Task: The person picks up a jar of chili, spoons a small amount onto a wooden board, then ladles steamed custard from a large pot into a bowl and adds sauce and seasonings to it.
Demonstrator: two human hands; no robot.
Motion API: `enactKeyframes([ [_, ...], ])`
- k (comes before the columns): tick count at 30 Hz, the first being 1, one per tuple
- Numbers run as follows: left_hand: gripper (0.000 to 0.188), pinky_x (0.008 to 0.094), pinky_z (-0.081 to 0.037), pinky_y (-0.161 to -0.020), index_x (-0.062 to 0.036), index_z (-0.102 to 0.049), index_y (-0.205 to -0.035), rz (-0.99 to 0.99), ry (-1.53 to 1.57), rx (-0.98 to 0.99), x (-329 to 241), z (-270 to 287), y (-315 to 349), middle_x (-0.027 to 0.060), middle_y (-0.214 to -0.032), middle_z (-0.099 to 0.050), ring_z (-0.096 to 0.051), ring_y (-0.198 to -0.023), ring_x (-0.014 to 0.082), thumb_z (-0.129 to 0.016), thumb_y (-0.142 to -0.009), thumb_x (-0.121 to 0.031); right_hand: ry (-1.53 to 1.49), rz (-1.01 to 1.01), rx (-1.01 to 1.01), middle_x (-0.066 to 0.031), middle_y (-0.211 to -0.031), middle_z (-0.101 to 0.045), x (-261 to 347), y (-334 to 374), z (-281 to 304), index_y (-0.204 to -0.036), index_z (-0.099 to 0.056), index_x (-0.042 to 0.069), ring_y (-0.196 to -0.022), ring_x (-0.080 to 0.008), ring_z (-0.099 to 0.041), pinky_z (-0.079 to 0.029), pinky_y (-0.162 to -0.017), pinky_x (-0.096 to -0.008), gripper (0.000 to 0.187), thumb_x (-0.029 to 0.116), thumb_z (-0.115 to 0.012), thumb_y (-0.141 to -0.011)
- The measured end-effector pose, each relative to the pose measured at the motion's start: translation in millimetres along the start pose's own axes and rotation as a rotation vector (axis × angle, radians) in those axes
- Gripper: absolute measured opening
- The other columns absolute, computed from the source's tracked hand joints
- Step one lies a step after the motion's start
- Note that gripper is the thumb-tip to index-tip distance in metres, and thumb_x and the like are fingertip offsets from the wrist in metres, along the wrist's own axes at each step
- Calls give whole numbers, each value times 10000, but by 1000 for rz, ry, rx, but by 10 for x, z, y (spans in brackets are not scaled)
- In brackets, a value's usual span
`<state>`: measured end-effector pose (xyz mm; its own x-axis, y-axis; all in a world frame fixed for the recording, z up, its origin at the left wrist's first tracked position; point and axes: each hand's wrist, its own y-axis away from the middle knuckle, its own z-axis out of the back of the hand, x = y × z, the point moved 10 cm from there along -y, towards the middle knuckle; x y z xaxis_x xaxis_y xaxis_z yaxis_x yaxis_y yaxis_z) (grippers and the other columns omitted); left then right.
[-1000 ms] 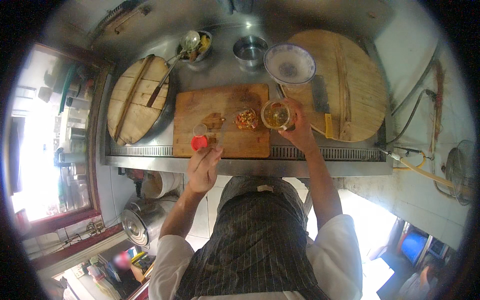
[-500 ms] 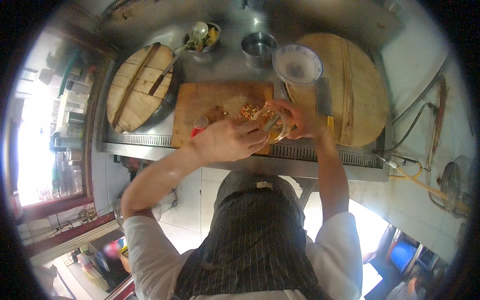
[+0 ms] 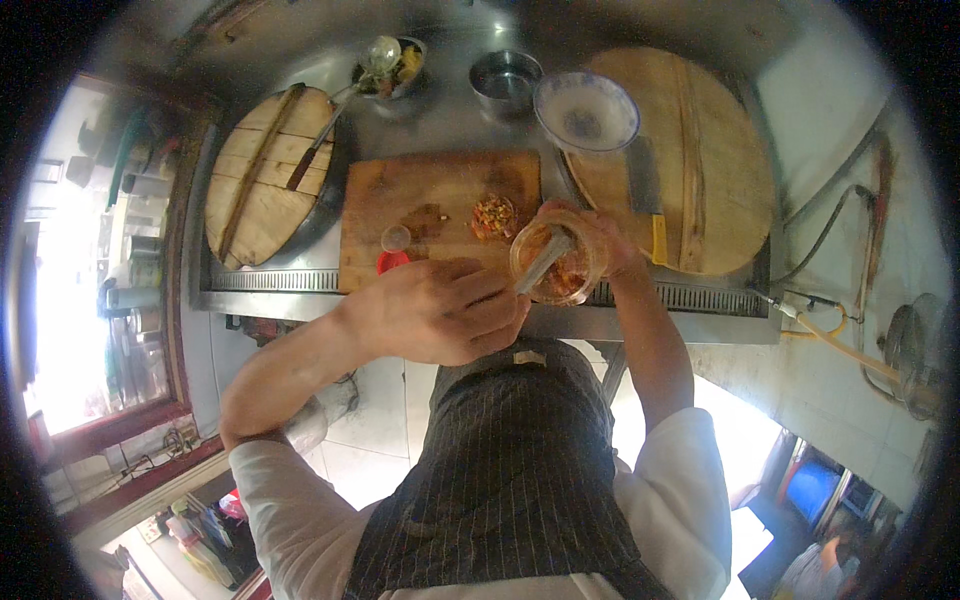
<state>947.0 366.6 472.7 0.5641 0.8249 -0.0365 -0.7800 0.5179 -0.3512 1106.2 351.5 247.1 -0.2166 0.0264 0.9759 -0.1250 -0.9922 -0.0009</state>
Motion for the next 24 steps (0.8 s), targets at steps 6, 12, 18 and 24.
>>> enactKeyframes([
  [6,133,220,-512,-586,-100,-577,-734,-27,-10,-5,-53,-76,22,-25,-769,-528,-567,-725,101,-646,-664,-190,-1210,-176,351,-169,-1030,-592,680,-79,-390,-1138,-457,-10,-910,-215,-608,-507,-779,-300,554,454,-546,-849],
  [12,113,220,-509,-555,-99,-573,-739,34,65,-19,-93,-98,24,-13,-772,-539,-569,-689,108,-648,-712,-179,-1211,-317,305,-240,-960,-595,679,-203,-403,-1072,-458,-40,-732,-314,-639,-525,-484,-348,496,390,-555,-846],
  [18,113,307,-537,-541,-41,-608,-878,195,161,-124,99,2,-31,69,-862,-619,-635,-680,166,-630,-770,-63,-1412,-484,133,-138,-1192,-557,-213,-197,-232,-1246,-474,-11,-1042,-251,-572,-462,-882,-357,658,223,-763,-703],
  [24,104,305,-495,-517,24,-558,-987,577,474,-296,499,-231,180,137,-799,-620,-635,-631,205,-545,-898,-29,-615,131,9,-143,-1242,-533,222,-205,-20,-1266,-474,12,-1088,-271,-557,-468,-931,-400,538,239,-634,-805],
])
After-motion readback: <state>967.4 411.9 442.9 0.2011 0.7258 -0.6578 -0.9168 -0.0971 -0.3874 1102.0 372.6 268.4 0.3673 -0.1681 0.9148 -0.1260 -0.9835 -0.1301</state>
